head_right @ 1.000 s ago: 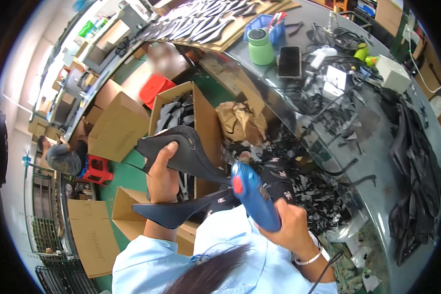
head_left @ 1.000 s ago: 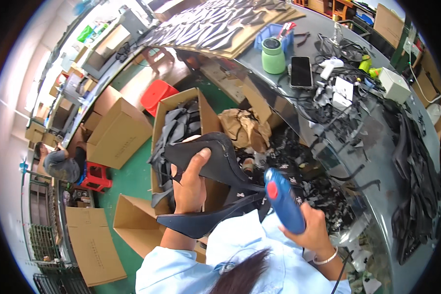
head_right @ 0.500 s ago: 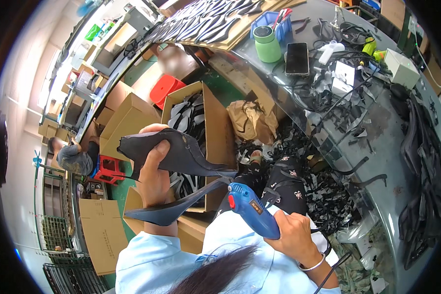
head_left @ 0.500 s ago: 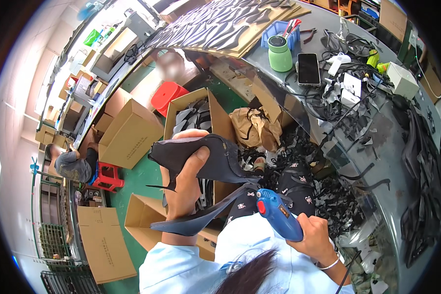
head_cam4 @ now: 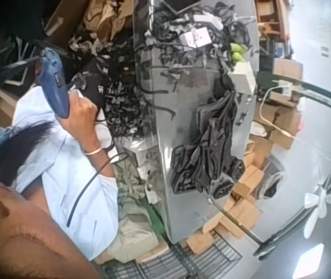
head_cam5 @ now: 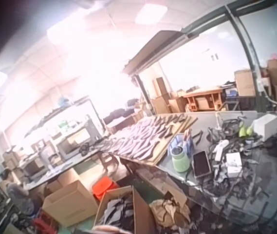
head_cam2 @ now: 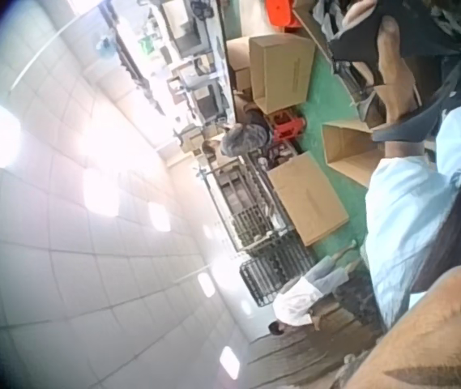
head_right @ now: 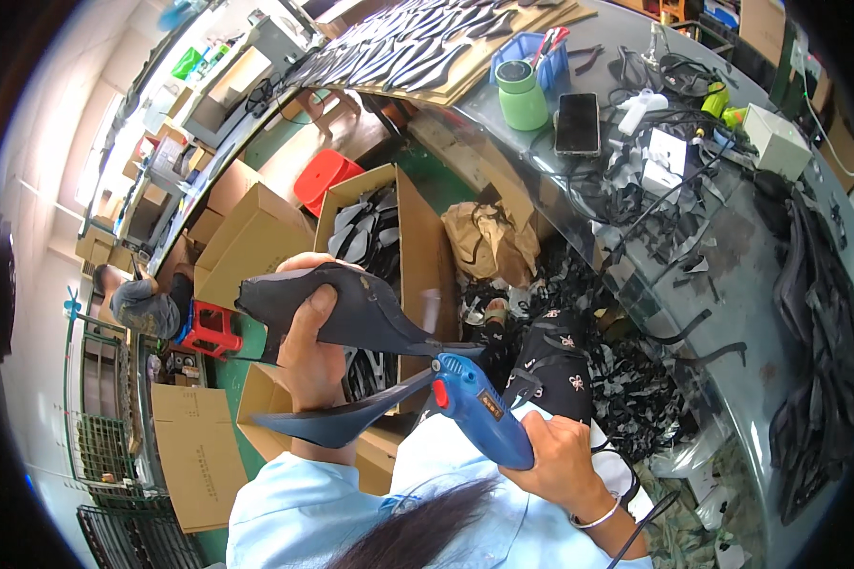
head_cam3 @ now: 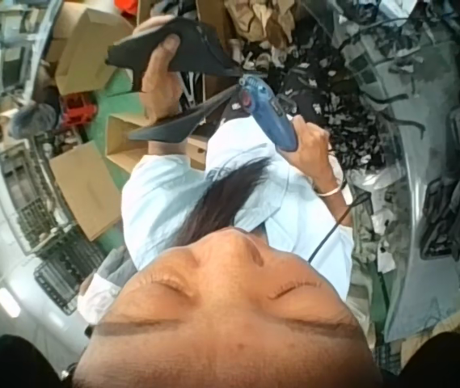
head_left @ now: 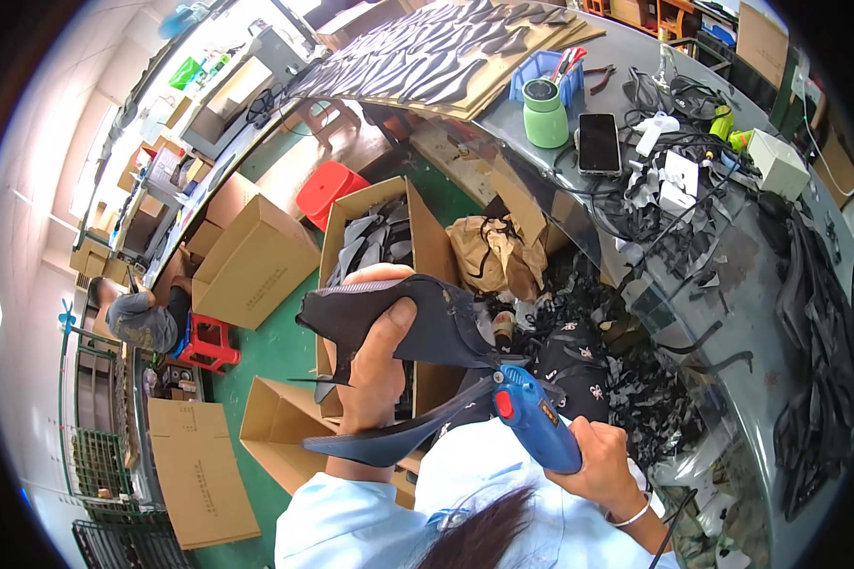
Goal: The person uses a blue hot glue gun to apply adhesive to the edges of black, flexible parts. They pick up parts from a cardboard box, apply glue to specific seams, and place the finished items onto a pile on the table. The process is repeated continuously throughout the clip.
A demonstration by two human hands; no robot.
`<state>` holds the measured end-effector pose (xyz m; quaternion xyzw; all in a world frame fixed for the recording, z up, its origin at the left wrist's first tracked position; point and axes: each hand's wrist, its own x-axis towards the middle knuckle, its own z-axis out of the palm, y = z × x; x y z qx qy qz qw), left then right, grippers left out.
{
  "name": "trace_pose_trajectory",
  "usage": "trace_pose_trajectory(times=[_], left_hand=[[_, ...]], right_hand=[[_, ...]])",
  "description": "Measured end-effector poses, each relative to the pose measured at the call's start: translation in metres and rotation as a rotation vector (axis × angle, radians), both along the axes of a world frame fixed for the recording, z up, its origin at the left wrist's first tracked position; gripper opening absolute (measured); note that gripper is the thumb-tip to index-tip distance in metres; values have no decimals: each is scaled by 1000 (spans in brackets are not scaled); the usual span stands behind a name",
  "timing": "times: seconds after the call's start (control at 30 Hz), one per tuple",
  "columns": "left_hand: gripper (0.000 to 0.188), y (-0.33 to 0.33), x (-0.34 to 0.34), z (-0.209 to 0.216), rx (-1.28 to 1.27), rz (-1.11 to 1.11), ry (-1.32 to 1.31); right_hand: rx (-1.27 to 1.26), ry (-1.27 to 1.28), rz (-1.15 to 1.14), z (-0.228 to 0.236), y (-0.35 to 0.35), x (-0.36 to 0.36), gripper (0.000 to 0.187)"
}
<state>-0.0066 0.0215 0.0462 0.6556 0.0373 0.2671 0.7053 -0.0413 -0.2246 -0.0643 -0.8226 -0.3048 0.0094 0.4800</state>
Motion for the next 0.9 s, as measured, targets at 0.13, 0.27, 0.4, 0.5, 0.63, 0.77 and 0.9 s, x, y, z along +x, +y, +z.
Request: trace_pose_trajectory(times=[0.13,0.27,0.4,0.5,0.63,0.77,0.9], left_hand=[[31,-12,-5,1,-108,34,-48],[31,-19,-5,-3,-52,64,-109],[31,-25,-5,-8,-90,29,-142],[31,-31,-6,-11,-95,-4,-178],[30,-35,-7,-17,-82,15,-207],[31,-42,-6,-22,-53,49,-226],[31,-48,-7,-26,-42,71,-229]], right_hand=[[-14,-57,-32,3,4,1,34],[-31,-117,-53,10,5,3,33],[-4,-99,-65,8,7,1,34],[35,-84,-64,13,10,2,34],[51,-74,-67,18,13,2,34],[74,-38,-72,18,15,0,34],[95,-18,-73,22,16,0,35]])
